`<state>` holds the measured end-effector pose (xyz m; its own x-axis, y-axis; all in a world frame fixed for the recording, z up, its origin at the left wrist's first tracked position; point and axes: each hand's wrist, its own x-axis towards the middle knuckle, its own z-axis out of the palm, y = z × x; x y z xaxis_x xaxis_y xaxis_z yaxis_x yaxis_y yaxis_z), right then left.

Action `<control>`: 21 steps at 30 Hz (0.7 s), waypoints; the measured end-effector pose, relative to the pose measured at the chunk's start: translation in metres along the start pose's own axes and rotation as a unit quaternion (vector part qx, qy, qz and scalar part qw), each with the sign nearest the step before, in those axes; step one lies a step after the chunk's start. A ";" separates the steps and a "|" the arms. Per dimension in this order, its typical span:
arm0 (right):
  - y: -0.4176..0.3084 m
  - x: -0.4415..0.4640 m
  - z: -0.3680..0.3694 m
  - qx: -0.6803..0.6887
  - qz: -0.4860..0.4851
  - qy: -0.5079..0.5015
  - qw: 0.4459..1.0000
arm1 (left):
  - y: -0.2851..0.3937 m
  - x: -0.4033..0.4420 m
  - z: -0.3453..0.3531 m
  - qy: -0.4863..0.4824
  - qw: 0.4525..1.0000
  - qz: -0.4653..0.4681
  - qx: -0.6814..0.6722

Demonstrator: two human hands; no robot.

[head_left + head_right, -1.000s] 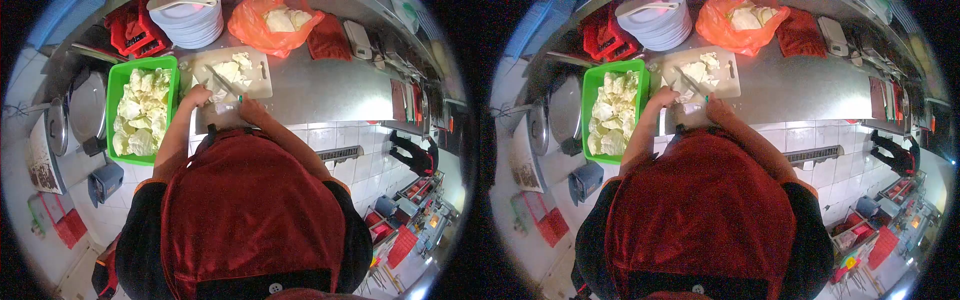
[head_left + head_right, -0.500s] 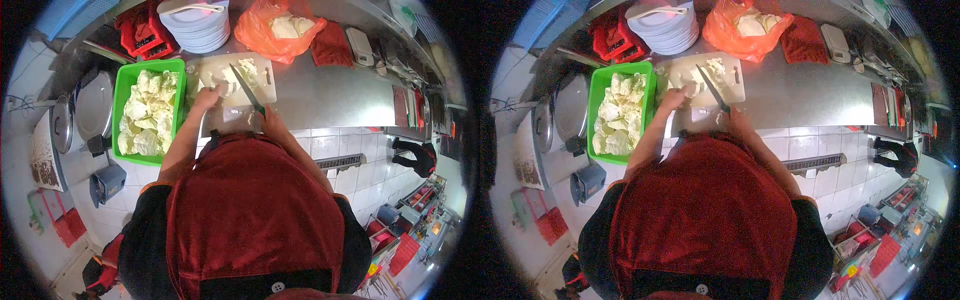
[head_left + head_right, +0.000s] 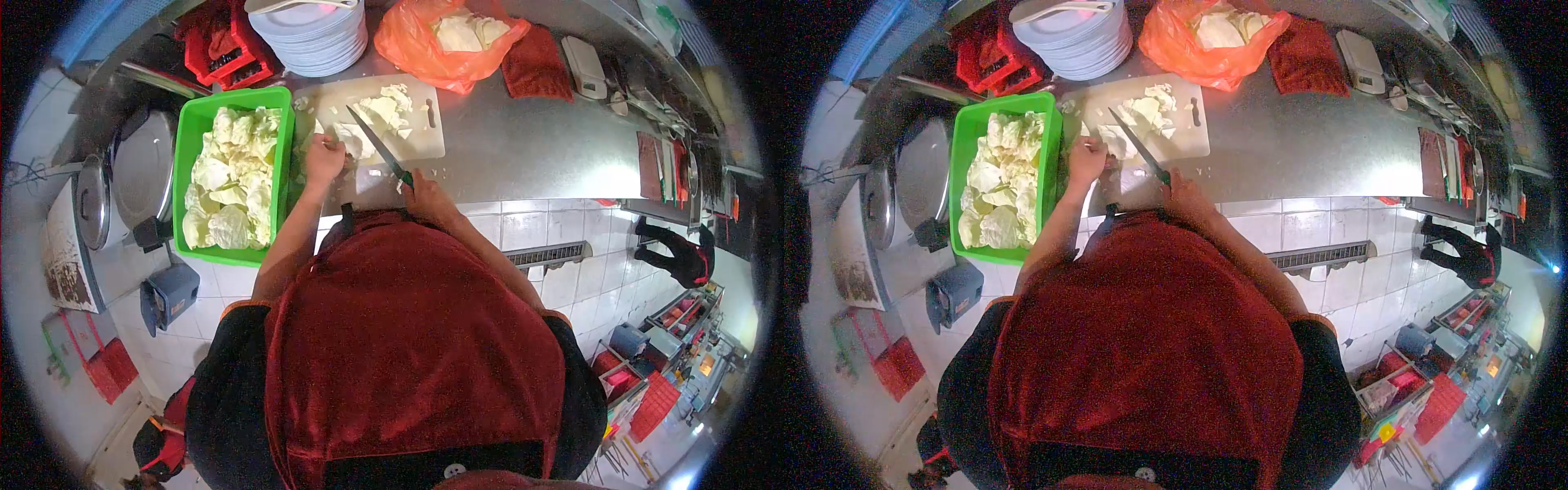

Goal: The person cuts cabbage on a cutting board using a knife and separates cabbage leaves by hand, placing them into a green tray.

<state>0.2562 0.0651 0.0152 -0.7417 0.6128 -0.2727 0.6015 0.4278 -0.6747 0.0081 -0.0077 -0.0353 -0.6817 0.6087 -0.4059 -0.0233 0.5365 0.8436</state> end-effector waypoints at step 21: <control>0.084 -0.003 -0.040 -0.024 0.145 0.127 0.981 | -0.019 0.046 -0.023 -0.011 0.976 0.107 0.190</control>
<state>0.3211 0.1260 -0.0132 -0.4436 0.8565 -0.2637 0.7934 0.2384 -0.5601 -0.0401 -0.0030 -0.0619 -0.6257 0.7402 -0.2464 0.3929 0.5718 0.7202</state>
